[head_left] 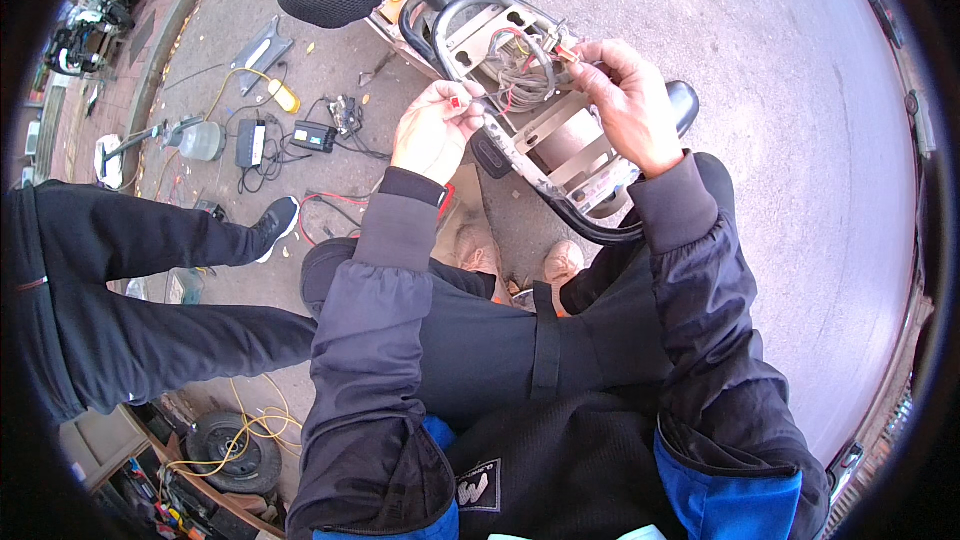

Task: The person sits on the ground and works on the exposed wiring of a scooter, using a multimeter to test voltage at various points. They manipulate wires and connectors while another person assists by holding probes and observing the readings.

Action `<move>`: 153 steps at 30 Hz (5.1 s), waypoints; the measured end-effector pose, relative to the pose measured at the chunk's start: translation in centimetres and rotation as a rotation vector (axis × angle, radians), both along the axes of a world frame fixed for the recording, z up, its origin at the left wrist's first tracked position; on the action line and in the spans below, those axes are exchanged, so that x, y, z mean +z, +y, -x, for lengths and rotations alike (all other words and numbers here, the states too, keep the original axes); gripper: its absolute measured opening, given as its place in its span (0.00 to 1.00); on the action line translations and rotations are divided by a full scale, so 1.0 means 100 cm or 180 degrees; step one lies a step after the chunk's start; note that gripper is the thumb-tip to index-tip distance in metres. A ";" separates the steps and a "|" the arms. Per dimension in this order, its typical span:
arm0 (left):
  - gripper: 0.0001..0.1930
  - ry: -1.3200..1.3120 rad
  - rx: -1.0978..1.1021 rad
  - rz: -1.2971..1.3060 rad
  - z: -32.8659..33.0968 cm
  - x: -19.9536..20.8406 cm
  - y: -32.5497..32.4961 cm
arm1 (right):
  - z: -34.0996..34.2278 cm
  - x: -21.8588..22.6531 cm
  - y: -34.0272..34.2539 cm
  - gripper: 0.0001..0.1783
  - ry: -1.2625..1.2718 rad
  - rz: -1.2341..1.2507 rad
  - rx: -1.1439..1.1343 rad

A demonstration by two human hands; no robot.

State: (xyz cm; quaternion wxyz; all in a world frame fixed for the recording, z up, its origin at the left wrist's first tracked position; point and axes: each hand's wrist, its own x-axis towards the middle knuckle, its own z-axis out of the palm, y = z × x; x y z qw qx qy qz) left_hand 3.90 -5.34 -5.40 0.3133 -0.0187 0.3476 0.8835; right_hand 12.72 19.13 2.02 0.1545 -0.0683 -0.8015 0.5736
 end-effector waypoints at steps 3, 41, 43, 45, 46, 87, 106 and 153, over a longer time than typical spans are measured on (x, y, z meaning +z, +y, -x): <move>0.08 0.0007 0.0004 -0.0022 0.000 -0.001 0.000 | 0.000 0.000 0.000 0.10 -0.0052 0.0066 -0.0004; 0.13 0.1214 0.2366 0.1651 0.042 0.066 -0.224 | -0.003 0.013 0.002 0.12 -0.0712 -0.0241 0.0205; 0.13 0.1059 0.1823 0.2135 0.049 0.041 -0.240 | -0.003 0.014 0.001 0.12 -0.0661 -0.0299 0.0320; 0.14 0.0914 0.1140 0.2439 0.051 0.004 -0.255 | -0.005 0.015 0.003 0.11 -0.0686 -0.0366 0.0281; 0.15 0.0608 0.1013 0.2737 0.049 -0.019 -0.260 | -0.006 0.016 0.004 0.11 -0.0703 -0.0343 0.0301; 0.27 0.2326 0.2253 0.0780 -0.076 0.195 -0.214 | -0.020 0.006 0.016 0.16 0.0282 -0.1371 -0.0379; 0.29 0.3224 0.1217 -0.1100 -0.140 0.343 -0.170 | -0.157 0.097 -0.072 0.09 0.0228 0.0756 0.1731; 0.26 0.0844 -0.0413 0.0950 -0.130 0.110 0.006 | -0.201 0.129 0.079 0.42 0.1401 0.0733 0.0331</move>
